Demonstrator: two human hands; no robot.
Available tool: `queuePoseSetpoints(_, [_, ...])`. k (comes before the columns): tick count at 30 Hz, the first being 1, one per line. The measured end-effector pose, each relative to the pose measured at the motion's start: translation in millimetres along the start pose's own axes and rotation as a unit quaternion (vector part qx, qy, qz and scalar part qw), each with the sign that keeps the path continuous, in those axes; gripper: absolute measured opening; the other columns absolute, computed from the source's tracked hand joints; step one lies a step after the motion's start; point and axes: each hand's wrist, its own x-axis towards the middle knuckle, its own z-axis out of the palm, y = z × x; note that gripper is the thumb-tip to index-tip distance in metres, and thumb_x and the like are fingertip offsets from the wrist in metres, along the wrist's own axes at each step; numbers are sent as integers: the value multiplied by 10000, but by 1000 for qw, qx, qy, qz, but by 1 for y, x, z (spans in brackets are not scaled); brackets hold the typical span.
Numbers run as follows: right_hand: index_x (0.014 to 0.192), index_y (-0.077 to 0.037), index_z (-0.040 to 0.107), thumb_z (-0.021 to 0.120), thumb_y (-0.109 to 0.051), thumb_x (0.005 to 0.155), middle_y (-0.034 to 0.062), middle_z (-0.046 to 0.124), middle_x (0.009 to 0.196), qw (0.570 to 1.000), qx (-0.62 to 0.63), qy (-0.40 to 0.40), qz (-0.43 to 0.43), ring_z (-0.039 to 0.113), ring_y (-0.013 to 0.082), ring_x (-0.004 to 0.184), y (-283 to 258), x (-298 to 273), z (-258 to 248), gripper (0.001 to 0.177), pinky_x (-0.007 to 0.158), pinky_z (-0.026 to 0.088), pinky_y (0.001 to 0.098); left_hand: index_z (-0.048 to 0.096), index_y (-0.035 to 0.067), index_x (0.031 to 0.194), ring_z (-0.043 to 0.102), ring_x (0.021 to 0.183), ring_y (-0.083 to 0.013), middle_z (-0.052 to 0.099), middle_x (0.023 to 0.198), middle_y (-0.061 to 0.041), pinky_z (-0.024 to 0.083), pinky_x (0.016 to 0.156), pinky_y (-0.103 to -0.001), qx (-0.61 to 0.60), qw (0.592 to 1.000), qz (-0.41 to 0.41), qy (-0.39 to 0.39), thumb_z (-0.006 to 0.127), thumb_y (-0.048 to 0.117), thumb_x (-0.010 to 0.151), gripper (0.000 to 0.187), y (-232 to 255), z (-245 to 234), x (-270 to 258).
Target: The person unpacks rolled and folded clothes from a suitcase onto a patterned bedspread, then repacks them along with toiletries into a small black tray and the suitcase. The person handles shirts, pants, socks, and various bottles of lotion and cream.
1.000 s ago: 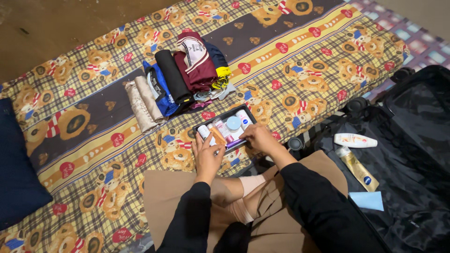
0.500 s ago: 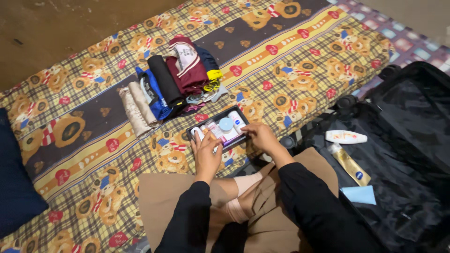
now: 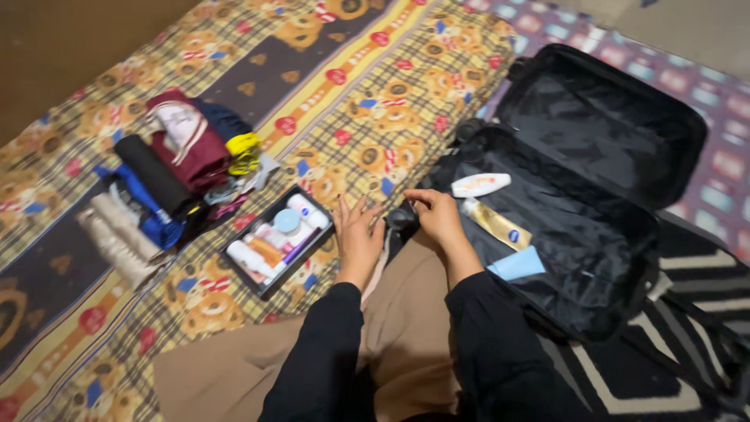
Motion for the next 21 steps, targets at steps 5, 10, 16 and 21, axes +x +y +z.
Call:
queuePoseSetpoints(5, [1142, -138, 782, 635, -15, 878, 107, 798, 1017, 997, -38, 52, 37, 757, 222, 924, 39, -11, -59, 326, 842, 566, 330, 780, 124, 1131, 291, 1484, -485, 591, 1424, -181, 175, 1216, -620, -37, 998, 52, -27, 729, 189, 871, 273, 44, 47, 17])
queuePoseSetpoints(10, [1117, -188, 805, 672, -45, 869, 163, 771, 1031, 979, -169, 5, 119, 746, 295, 944, 90, -27, -116, 315, 854, 557, 372, 770, 123, 1122, 321, 1481, -467, 605, 1411, -158, 183, 1213, -621, -66, 987, 78, -124, 732, 189, 867, 266, 92, 89, 21])
queuePoseSetpoints(16, [1128, -264, 789, 725, -56, 801, 107, 654, 1295, 896, -372, -80, 230, 599, 348, 1220, 121, -62, -144, 392, 1031, 476, 475, 762, 133, 1141, 339, 1476, -432, 614, 1402, -123, 214, 1201, -602, -33, 964, 66, -255, 722, 198, 869, 283, 109, 103, 15])
queuePoseSetpoints(21, [1412, -290, 582, 700, -117, 858, 125, 518, 1464, 869, -346, -13, 354, 465, 416, 1367, 124, -78, -149, 592, 1060, 417, 575, 761, 125, 1136, 342, 1465, -440, 623, 1393, -118, 229, 1206, -561, -54, 968, 36, -243, 703, 200, 880, 273, 96, 99, 14])
